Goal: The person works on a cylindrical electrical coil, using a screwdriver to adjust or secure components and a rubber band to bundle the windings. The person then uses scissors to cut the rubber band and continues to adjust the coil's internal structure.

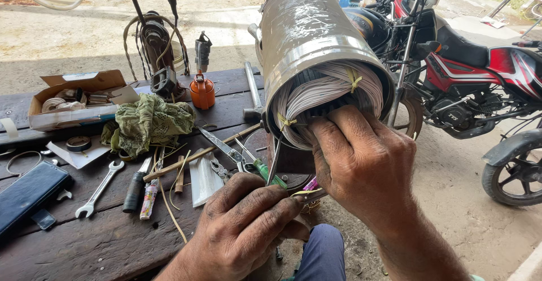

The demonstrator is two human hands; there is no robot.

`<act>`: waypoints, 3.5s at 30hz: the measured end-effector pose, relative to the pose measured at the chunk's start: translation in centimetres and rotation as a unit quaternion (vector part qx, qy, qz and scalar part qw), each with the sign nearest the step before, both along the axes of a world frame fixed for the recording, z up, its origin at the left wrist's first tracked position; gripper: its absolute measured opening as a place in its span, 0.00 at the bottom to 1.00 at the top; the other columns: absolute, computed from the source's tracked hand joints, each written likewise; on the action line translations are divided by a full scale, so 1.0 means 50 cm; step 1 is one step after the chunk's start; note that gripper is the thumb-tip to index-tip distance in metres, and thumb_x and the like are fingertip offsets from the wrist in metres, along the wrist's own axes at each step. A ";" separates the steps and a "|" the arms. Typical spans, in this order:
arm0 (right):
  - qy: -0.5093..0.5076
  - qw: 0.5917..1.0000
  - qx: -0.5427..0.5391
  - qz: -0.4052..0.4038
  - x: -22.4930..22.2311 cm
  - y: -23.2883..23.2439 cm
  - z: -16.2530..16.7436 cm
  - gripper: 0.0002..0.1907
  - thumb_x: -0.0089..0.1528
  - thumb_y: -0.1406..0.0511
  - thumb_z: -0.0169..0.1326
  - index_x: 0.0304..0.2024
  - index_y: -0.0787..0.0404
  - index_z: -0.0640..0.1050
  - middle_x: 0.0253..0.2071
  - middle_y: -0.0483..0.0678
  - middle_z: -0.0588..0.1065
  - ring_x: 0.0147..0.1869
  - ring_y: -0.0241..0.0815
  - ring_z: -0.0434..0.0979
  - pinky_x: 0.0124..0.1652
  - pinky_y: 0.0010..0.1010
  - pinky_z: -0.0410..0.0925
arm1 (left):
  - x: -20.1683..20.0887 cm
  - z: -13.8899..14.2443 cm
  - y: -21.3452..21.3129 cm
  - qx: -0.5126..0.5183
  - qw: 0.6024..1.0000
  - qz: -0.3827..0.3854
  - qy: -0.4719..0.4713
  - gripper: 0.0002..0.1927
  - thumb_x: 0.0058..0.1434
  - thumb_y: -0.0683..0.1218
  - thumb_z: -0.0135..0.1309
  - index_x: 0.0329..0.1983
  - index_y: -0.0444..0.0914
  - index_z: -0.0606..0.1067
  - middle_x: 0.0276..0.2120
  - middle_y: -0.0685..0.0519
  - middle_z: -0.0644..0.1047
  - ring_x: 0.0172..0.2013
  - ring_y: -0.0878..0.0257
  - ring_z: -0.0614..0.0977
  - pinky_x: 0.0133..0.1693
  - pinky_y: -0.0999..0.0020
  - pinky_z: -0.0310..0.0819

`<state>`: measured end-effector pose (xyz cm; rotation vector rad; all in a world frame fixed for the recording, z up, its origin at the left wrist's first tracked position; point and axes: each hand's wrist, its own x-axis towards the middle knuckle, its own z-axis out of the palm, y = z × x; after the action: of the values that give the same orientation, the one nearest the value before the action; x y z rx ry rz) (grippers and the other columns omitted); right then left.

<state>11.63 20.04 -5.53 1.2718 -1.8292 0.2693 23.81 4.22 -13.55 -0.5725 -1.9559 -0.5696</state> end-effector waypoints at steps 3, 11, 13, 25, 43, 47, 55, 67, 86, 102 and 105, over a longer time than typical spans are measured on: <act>0.000 1.000 -0.007 0.000 -0.001 -0.002 -0.003 0.14 0.55 0.68 0.65 0.44 0.63 0.82 0.39 0.49 0.75 0.37 0.48 0.80 0.34 0.38 0.73 | -0.003 -0.005 0.001 -0.003 1.000 -0.008 0.011 0.24 0.56 0.50 0.70 0.50 0.34 0.76 0.42 0.48 0.80 0.41 0.54 0.81 0.41 0.61 0.79; -0.010 0.999 0.007 -0.042 0.005 -0.015 -0.008 0.12 0.53 0.66 0.65 0.39 0.61 0.82 0.35 0.49 0.74 0.31 0.49 0.78 0.29 0.41 0.70 | -0.007 -0.017 0.019 0.016 1.000 0.009 0.017 0.23 0.59 0.51 0.71 0.51 0.35 0.77 0.42 0.50 0.80 0.42 0.57 0.82 0.41 0.62 0.79; -0.014 0.999 0.018 -0.026 0.007 -0.017 -0.003 0.12 0.54 0.67 0.64 0.40 0.61 0.82 0.35 0.49 0.74 0.33 0.50 0.79 0.30 0.41 0.71 | -0.006 -0.017 0.023 0.018 1.000 0.012 0.014 0.22 0.59 0.50 0.71 0.51 0.35 0.77 0.43 0.50 0.80 0.43 0.56 0.82 0.42 0.62 0.79; -0.046 0.997 0.057 -0.009 0.012 -0.023 0.021 0.16 0.52 0.71 0.58 0.43 0.57 0.84 0.37 0.47 0.77 0.36 0.50 0.80 0.32 0.42 0.73 | 0.023 0.009 0.024 -0.049 0.999 -0.005 -0.025 0.20 0.60 0.42 0.63 0.55 0.32 0.75 0.52 0.41 0.78 0.50 0.45 0.83 0.50 0.56 0.81; -0.136 0.988 0.054 0.051 -0.006 0.000 0.022 0.14 0.57 0.74 0.55 0.45 0.65 0.81 0.34 0.55 0.77 0.35 0.52 0.81 0.33 0.41 0.75 | 0.061 0.294 0.041 0.392 0.905 -0.123 -0.110 0.12 0.65 0.41 0.56 0.51 0.35 0.75 0.39 0.54 0.83 0.38 0.71 0.84 0.42 0.74 0.84; -0.129 0.990 0.026 0.057 0.004 0.004 0.025 0.11 0.52 0.75 0.53 0.37 0.60 0.80 0.33 0.54 0.77 0.36 0.57 0.81 0.35 0.45 0.74 | 0.059 0.284 0.013 0.093 0.991 0.007 -0.096 0.06 0.70 0.45 0.57 0.41 0.37 0.76 0.31 0.54 0.80 0.30 0.68 0.80 0.33 0.70 0.74; -0.080 0.989 0.077 -0.095 0.002 -0.037 0.015 0.07 0.55 0.71 0.56 0.33 0.57 0.83 0.26 0.54 0.78 0.29 0.56 0.82 0.30 0.48 0.74 | -0.003 -0.006 -0.046 0.283 0.954 0.021 -0.101 0.07 0.66 0.45 0.60 0.41 0.38 0.75 0.25 0.56 0.77 0.24 0.68 0.77 0.28 0.69 0.71; -0.076 0.990 0.075 -0.095 0.000 -0.057 0.011 0.10 0.52 0.74 0.58 0.36 0.65 0.82 0.33 0.60 0.79 0.34 0.60 0.82 0.36 0.47 0.75 | -0.064 -0.077 -0.033 0.264 0.963 0.057 -0.014 0.10 0.59 0.39 0.65 0.40 0.39 0.76 0.31 0.53 0.81 0.31 0.61 0.86 0.34 0.69 0.77; -0.148 0.988 0.028 0.020 0.003 -0.053 0.013 0.15 0.53 0.77 0.57 0.43 0.66 0.79 0.39 0.59 0.77 0.43 0.62 0.79 0.43 0.49 0.71 | -0.080 -0.047 -0.056 0.077 0.992 0.096 0.036 0.25 0.50 0.46 0.65 0.53 0.40 0.79 0.30 0.53 0.74 0.32 0.58 0.81 0.33 0.61 0.76; -0.204 0.963 -0.174 0.003 0.068 0.021 -0.061 0.13 0.61 0.73 0.65 0.48 0.61 0.79 0.38 0.54 0.81 0.40 0.42 0.84 0.36 0.29 0.76 | -0.046 -0.028 -0.051 -0.018 0.996 0.073 0.051 0.19 0.51 0.45 0.64 0.47 0.39 0.81 0.41 0.51 0.80 0.35 0.58 0.82 0.33 0.63 0.76; -0.224 0.955 -0.186 0.062 0.051 0.007 -0.077 0.17 0.63 0.71 0.66 0.53 0.63 0.77 0.41 0.51 0.80 0.43 0.40 0.84 0.40 0.27 0.78 | -0.042 -0.042 -0.056 -0.031 0.996 0.081 0.015 0.18 0.55 0.47 0.63 0.49 0.41 0.80 0.39 0.53 0.79 0.36 0.60 0.83 0.35 0.62 0.78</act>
<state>14.16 20.41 -9.40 1.1143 -1.9460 0.9930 21.73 1.42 -15.63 -0.4520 -1.9764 -0.3974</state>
